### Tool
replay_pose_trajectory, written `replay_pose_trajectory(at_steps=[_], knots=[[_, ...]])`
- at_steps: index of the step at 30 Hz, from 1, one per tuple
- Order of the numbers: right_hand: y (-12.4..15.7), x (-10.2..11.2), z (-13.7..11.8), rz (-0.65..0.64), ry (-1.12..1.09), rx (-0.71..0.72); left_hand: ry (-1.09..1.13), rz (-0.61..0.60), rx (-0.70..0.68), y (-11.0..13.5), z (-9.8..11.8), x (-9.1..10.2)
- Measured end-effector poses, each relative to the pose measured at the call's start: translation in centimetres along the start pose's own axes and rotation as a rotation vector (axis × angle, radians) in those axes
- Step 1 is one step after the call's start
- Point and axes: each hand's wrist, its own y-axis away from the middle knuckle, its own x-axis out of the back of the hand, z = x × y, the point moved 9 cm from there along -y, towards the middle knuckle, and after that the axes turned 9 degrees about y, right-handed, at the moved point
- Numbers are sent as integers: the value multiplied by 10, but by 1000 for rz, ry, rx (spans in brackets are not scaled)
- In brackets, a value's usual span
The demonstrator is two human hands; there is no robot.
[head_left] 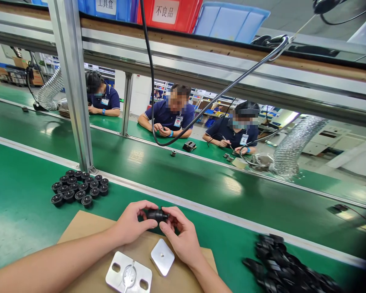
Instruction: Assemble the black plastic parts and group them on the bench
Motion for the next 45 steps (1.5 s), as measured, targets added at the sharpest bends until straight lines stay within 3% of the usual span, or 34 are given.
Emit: replay_pose_trajectory(at_steps=[30, 39, 45], knots=[[-2, -2, -5, -20, 46, 19, -73, 26, 32, -2, -1, 3], [0, -4, 7, -35, 80, -75, -71, 17, 37, -1, 1, 2], [1, -4, 6, -35, 102, -56, -48, 13, 10, -2, 2, 2]])
